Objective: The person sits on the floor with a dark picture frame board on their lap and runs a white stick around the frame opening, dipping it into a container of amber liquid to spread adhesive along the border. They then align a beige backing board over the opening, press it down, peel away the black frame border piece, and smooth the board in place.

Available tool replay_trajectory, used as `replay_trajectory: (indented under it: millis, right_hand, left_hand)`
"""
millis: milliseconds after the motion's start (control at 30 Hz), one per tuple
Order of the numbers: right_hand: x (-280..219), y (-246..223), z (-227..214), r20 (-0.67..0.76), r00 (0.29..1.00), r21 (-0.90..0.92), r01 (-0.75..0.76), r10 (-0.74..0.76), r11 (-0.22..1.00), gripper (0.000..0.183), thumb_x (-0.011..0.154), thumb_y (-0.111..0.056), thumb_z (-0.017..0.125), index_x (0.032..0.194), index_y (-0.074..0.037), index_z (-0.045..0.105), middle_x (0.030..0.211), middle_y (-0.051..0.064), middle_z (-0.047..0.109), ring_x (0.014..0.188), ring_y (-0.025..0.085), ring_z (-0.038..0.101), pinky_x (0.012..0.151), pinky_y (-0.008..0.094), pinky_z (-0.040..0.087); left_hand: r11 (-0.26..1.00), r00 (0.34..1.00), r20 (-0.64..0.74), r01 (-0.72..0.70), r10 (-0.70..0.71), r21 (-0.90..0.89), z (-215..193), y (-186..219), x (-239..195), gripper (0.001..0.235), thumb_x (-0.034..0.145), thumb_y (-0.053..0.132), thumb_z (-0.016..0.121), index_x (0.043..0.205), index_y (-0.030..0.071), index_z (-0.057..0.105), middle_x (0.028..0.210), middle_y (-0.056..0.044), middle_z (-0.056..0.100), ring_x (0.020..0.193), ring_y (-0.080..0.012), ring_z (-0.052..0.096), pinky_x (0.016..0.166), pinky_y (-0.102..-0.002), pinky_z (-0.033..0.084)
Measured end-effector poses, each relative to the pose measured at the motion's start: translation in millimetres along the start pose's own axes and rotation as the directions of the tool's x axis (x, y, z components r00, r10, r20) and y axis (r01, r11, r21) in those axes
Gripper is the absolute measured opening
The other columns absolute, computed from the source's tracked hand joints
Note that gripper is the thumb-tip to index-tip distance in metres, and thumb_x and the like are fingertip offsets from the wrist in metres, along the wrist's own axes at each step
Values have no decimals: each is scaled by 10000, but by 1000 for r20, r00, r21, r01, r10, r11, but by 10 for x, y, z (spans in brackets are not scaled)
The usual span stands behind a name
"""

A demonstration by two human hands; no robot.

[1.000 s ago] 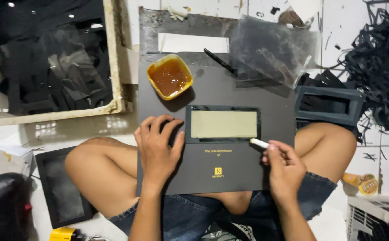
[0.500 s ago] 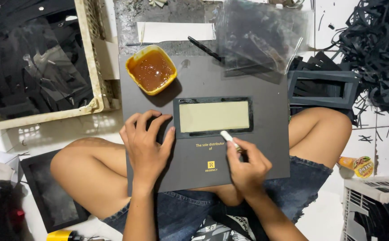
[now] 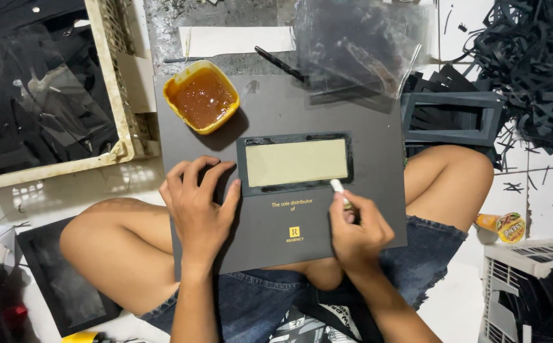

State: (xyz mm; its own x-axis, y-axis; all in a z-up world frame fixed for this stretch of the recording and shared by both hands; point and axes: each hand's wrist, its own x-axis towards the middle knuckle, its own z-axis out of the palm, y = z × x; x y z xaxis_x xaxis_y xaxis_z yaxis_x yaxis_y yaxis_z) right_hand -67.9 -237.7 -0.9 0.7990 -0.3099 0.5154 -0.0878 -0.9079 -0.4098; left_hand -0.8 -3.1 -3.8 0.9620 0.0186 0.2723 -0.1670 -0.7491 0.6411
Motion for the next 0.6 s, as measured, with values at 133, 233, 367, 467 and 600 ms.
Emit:
replay_trajectory:
  millis: [133, 233, 367, 467, 600]
  right_hand:
    - [-13, -401, 90, 81, 996, 86, -31, 24, 996, 119, 798, -53, 865, 872, -106, 789, 596, 75, 678, 501, 259, 653, 487, 349, 503]
    - [-50, -585, 172, 121, 993, 207, -38, 13, 978, 133, 785, -46, 852, 879, -113, 786, 635, 45, 722, 494, 209, 665, 487, 309, 525]
    - [5, -666, 177, 99, 994, 294, 25, -56, 956, 112, 789, -17, 841, 869, -69, 783, 612, 25, 704, 453, 158, 625, 467, 264, 517]
    - [23, -703, 168, 113, 990, 308, 42, -80, 950, 115, 797, -5, 837, 884, -52, 779, 610, 34, 697, 451, 165, 618, 453, 278, 508]
    - [-65, -720, 278, 124, 985, 338, 76, -124, 938, 122, 786, -23, 846, 882, -72, 789, 599, 8, 697, 444, 142, 614, 445, 262, 504]
  left_hand:
    - [1000, 1000, 0, -1, 1, -1, 1, -4, -1, 268, 846, 226, 826, 1098, 225, 733, 1117, 27, 630, 1153, -263, 507, 1001, -437, 321]
    - [1000, 1000, -1, 1, -1, -3, -2, 0, -6, 277, 841, 217, 833, 1099, 220, 733, 1121, 23, 628, 1153, -264, 503, 1002, -440, 321]
    - [1000, 1000, 9, -1, 1, -16, -22, 8, 12, 284, 838, 217, 830, 1105, 224, 732, 1126, 19, 631, 1153, -270, 505, 1006, -439, 322]
    - [1000, 1000, 13, 10, -10, -22, -35, 7, 15, 294, 829, 218, 838, 1103, 224, 734, 1122, 16, 637, 1150, -274, 509, 1002, -442, 326]
    - [999, 999, 22, 26, -25, -28, -23, -1, 10, 309, 815, 225, 844, 1103, 232, 733, 1128, 20, 640, 1161, -273, 507, 1003, -447, 325]
